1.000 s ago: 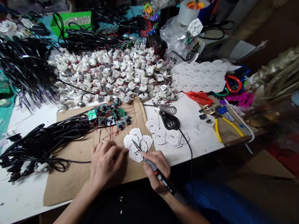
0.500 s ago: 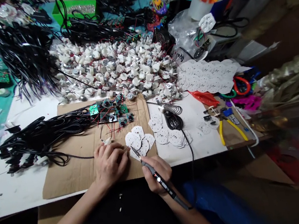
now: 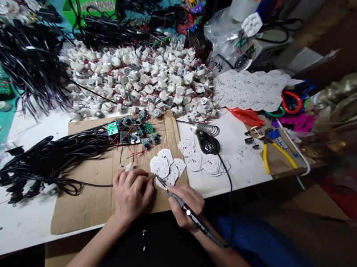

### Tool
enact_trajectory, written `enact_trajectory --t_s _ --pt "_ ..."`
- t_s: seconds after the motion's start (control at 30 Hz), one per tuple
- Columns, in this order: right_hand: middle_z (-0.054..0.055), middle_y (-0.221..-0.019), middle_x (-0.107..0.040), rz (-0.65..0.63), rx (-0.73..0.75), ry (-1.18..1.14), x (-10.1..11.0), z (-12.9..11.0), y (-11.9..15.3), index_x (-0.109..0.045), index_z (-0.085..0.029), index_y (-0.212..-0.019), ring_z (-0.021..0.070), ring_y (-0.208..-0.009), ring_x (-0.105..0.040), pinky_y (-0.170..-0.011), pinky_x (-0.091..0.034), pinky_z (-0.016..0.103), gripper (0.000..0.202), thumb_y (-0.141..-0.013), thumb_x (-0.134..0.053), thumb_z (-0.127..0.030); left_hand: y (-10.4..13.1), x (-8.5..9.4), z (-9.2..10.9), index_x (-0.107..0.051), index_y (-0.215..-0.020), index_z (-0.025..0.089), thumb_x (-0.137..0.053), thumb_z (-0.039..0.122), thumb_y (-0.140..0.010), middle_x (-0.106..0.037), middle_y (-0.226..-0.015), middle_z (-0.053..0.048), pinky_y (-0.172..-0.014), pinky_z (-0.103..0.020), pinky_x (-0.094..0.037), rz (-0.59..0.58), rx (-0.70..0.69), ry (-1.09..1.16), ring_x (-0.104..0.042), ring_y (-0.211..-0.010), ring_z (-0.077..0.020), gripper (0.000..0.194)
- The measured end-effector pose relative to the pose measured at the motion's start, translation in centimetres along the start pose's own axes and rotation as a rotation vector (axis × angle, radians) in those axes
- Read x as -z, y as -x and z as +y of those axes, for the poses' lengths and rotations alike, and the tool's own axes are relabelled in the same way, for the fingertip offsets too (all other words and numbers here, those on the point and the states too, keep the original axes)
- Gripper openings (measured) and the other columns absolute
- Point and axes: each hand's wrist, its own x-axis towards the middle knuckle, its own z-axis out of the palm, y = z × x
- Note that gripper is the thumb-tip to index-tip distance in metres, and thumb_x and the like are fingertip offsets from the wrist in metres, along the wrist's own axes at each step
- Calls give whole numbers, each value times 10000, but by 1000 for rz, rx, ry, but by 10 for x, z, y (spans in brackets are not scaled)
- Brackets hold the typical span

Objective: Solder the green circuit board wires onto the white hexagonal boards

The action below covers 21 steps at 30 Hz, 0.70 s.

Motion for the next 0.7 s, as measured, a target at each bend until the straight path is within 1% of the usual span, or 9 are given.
enact_trajectory --t_s 0.17,0.33,0.53,0.7 --pt "78 -910 -773 -3 -13 23 -1 1 1 -740 -212 -1188 196 -739 -713 -653 -604 332 300 -935 -607 -120 0 -1 -1 -635 -799 216 -657 189 -896 -755 -944 -44 -1030 -471 -388 18 -18 1 -626 -897 -231 103" --pt "69 -904 -783 17 0 45 -2 1 2 -746 -198 -1152 185 -739 -722 -667 -603 319 273 -931 -610 -115 1 -3 -1 -630 -806 218 -670 193 -892 -756 -948 -40 -1034 -474 -382 29 -17 3 -628 -902 -238 97" --pt "52 -842 -758 65 -48 5 1 1 0 -745 -193 -1139 177 -701 -703 -627 -585 306 267 -940 -577 -137 0 -3 1 -620 -786 229 -670 185 -887 -753 -943 -33 -1031 -476 -378 38 3 11 -626 -887 -237 121" --pt "48 -829 -741 87 -35 -9 1 3 2 -747 -189 -1127 170 -689 -683 -620 -567 300 263 -933 -579 -129 0 -2 3 -616 -796 228 -674 188 -886 -750 -956 -39 -1013 -486 -378 32 40 20 -626 -897 -244 115"
